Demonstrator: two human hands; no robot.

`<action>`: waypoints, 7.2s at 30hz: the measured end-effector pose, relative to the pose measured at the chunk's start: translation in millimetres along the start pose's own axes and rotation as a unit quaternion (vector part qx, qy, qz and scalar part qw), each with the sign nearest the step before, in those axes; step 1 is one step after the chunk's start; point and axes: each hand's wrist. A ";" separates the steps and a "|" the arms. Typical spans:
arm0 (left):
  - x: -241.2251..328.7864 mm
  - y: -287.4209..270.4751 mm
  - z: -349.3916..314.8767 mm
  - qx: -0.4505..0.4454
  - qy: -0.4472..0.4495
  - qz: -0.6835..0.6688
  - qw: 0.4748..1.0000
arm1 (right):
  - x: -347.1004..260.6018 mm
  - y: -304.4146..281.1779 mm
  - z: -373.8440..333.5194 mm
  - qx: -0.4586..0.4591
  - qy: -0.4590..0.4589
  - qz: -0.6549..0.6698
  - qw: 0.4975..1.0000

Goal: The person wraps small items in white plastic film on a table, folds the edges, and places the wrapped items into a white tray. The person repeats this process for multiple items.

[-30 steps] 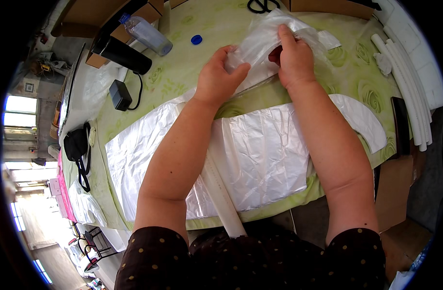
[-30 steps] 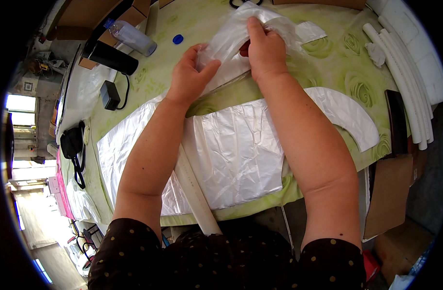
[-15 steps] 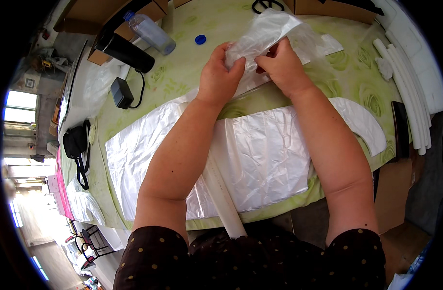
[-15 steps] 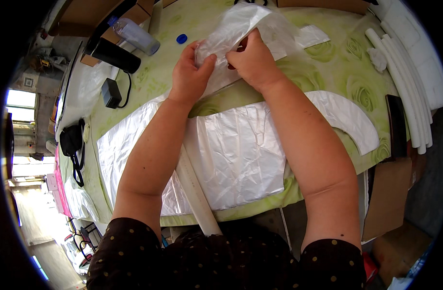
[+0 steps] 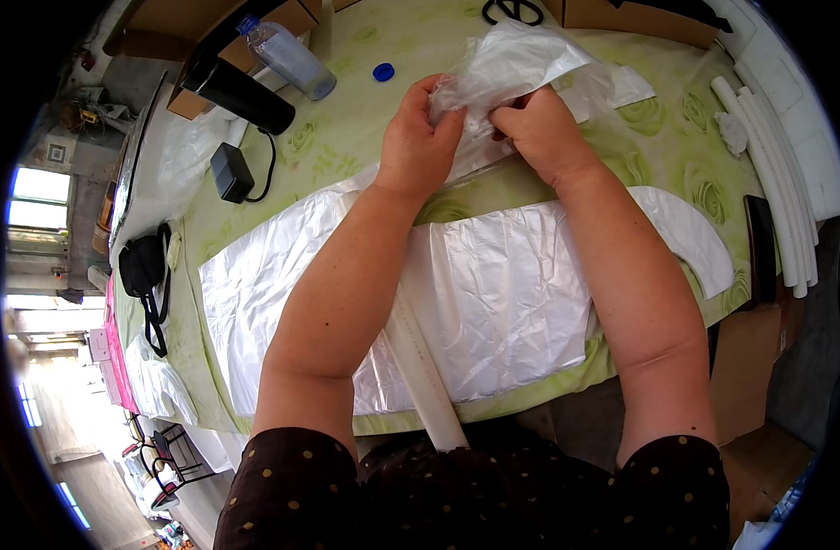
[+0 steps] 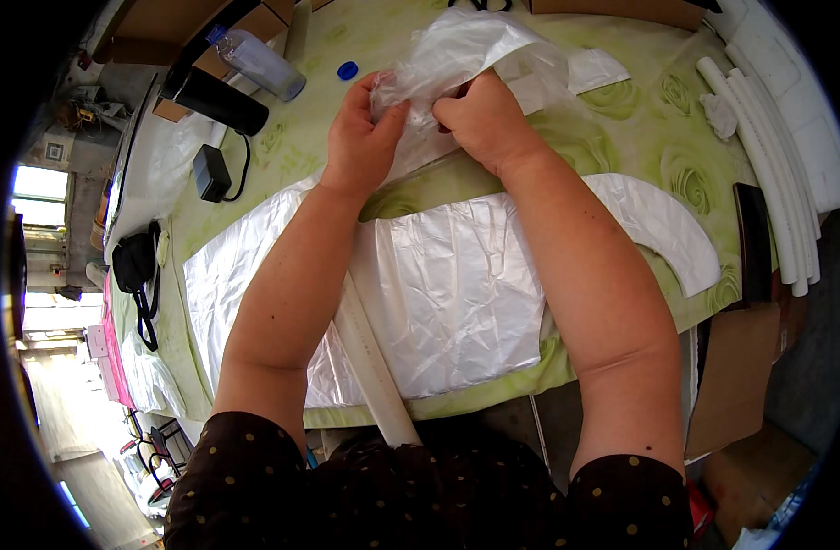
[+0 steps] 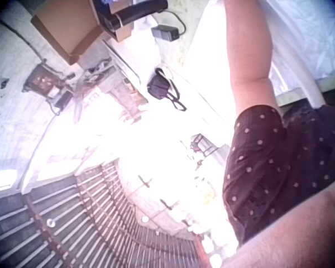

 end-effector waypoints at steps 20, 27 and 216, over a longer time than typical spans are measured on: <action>-2.9 -3.6 3.2 -0.033 -0.052 -0.060 0.996 | -1.2 6.9 -2.9 -0.010 0.028 -0.020 0.999; 16.2 -5.1 -1.6 -0.019 -0.017 0.044 0.999 | -6.9 3.9 -5.7 -0.015 0.035 0.000 0.999; 8.4 -7.7 0.6 -0.069 -0.153 -0.175 0.970 | -2.1 -1.2 -1.9 -0.033 0.033 0.146 0.988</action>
Point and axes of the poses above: each hand's wrist, its own z-axis towards the middle knuckle, its own y-axis out of the palm, x = y × z, and after that the axes turned 7 degrees about z, right-handed
